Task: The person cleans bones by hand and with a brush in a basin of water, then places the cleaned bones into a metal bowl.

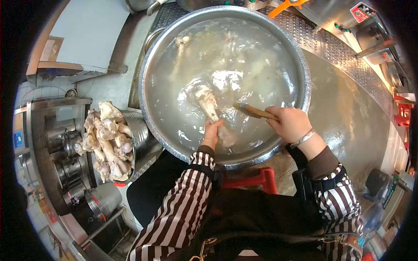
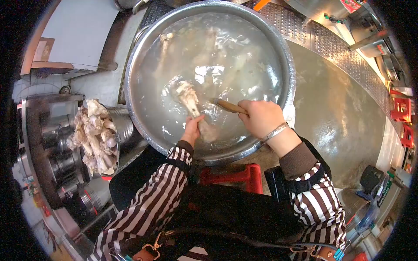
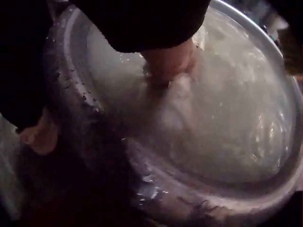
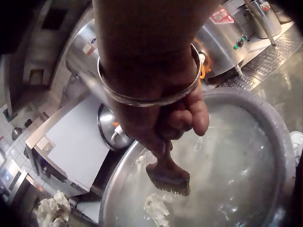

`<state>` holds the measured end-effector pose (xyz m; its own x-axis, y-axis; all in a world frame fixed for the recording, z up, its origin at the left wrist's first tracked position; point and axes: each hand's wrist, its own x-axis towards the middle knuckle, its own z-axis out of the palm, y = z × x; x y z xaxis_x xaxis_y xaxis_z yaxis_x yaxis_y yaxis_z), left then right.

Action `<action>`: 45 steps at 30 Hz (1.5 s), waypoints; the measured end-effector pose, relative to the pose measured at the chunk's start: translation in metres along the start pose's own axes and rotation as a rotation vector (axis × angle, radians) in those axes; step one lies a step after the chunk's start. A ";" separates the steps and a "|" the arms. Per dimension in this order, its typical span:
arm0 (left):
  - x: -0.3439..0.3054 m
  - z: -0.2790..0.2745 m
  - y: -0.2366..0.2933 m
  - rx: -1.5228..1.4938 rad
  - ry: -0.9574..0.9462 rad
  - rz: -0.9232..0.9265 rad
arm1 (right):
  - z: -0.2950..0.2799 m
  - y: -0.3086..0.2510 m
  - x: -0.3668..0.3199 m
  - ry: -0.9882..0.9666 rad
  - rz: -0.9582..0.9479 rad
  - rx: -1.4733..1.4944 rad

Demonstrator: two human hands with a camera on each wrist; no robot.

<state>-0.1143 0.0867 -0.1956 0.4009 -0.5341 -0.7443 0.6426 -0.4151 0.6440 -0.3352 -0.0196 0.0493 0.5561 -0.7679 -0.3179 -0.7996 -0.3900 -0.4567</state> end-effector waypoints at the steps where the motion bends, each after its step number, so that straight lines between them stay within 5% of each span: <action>1: -0.004 0.001 0.007 0.000 0.002 0.005 | 0.001 -0.001 0.001 0.003 -0.004 0.002; 10: -0.031 -0.002 -0.005 0.172 -0.187 -0.013 | 0.007 -0.002 0.003 -0.017 0.020 -0.027; 13: -0.029 0.013 -0.012 0.842 0.252 0.270 | 0.011 -0.002 0.010 -0.021 0.007 -0.068; 14: -0.024 0.011 -0.010 0.488 0.139 0.182 | 0.011 -0.006 0.013 -0.036 0.019 -0.085; 15: -0.009 0.004 -0.016 0.488 0.136 0.181 | 0.011 -0.007 0.014 -0.051 0.028 -0.101; 17: 0.024 -0.011 -0.020 0.346 0.046 -0.137 | 0.013 -0.006 0.013 -0.040 0.020 -0.088; 18: 0.034 -0.011 -0.016 0.799 0.006 -0.045 | 0.014 -0.007 0.014 -0.031 0.011 -0.079; 26: -0.013 -0.009 0.036 0.425 -0.123 -0.235 | 0.007 -0.012 0.015 0.007 -0.013 -0.059; 31: -0.105 0.024 0.087 0.496 -0.115 -0.174 | 0.010 -0.032 0.012 0.089 -0.103 -0.047; 34: -0.147 0.035 0.106 0.539 -0.185 -0.081 | 0.033 -0.049 0.012 -0.059 -0.280 -0.184; 39: -0.182 0.021 0.125 0.500 -0.159 -0.087 | 0.027 -0.034 0.032 0.187 -0.135 -0.199; 42: -0.186 0.017 0.132 0.527 -0.207 -0.061 | -0.006 -0.062 0.003 0.228 -0.281 -0.119; 45: -0.187 0.027 0.129 0.472 -0.207 -0.083 | 0.023 -0.080 -0.008 0.114 -0.426 -0.114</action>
<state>-0.1237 0.1126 0.0314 0.1925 -0.5997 -0.7767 0.2835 -0.7238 0.6291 -0.2710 0.0294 0.0694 0.8177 -0.5751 -0.0250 -0.5280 -0.7319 -0.4308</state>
